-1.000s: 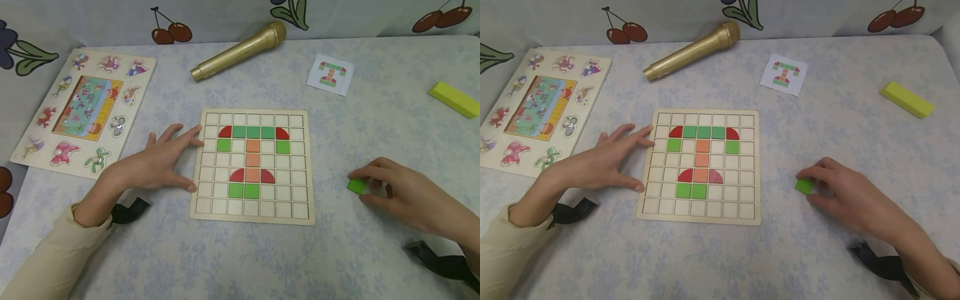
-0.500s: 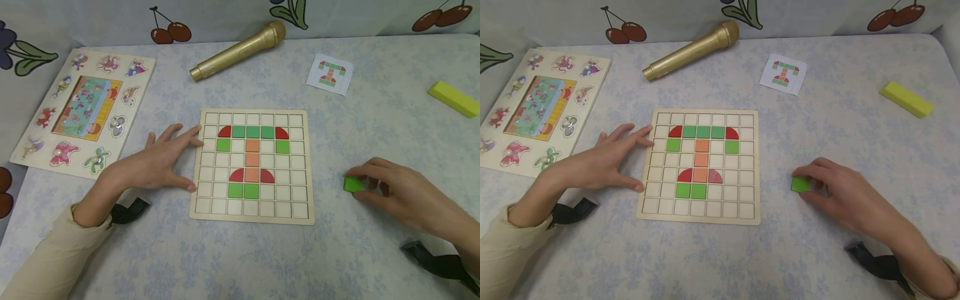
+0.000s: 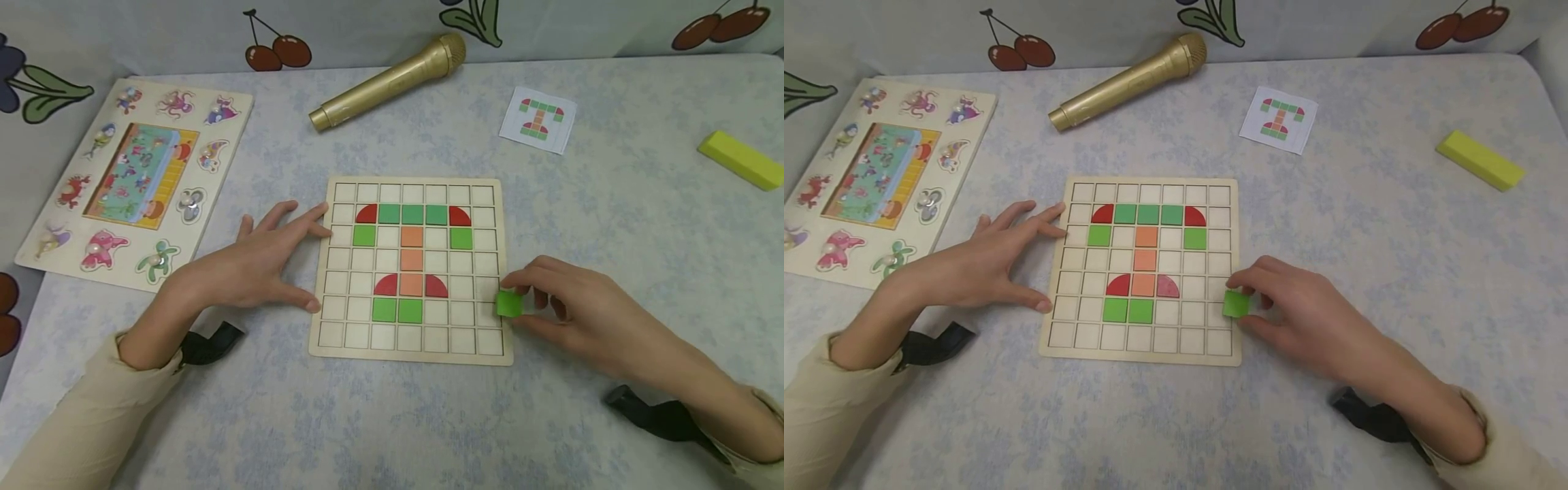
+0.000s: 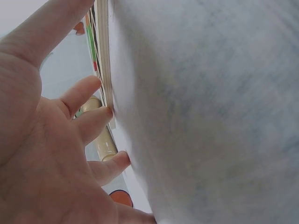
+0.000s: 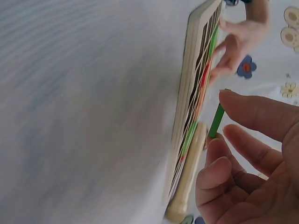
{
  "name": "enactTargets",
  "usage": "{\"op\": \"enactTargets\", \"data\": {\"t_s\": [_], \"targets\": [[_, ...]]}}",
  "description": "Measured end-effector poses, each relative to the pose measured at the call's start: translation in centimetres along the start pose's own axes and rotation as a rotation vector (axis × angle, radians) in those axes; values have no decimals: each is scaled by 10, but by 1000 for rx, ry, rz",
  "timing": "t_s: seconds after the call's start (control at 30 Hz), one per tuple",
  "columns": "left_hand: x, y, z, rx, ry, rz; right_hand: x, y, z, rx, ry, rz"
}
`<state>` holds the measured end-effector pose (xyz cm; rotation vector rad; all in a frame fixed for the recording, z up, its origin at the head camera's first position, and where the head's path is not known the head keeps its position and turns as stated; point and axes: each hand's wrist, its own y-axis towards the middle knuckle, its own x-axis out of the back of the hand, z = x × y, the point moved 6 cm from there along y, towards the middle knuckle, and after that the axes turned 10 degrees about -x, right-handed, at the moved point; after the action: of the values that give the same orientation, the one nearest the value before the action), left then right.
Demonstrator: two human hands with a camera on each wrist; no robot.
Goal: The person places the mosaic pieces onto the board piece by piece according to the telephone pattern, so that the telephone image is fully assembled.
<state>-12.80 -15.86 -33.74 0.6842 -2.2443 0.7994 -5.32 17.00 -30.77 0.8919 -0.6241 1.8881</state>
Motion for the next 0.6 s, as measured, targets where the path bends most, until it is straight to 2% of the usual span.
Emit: {"op": "enactTargets", "data": {"t_s": [0.33, 0.6], "targets": [[0, 0, 1, 1, 9, -6, -33, 32, 44, 54, -35, 124], [1, 0, 0, 0, 4, -8, -45, 40, 59, 91, -149, 143]]}}
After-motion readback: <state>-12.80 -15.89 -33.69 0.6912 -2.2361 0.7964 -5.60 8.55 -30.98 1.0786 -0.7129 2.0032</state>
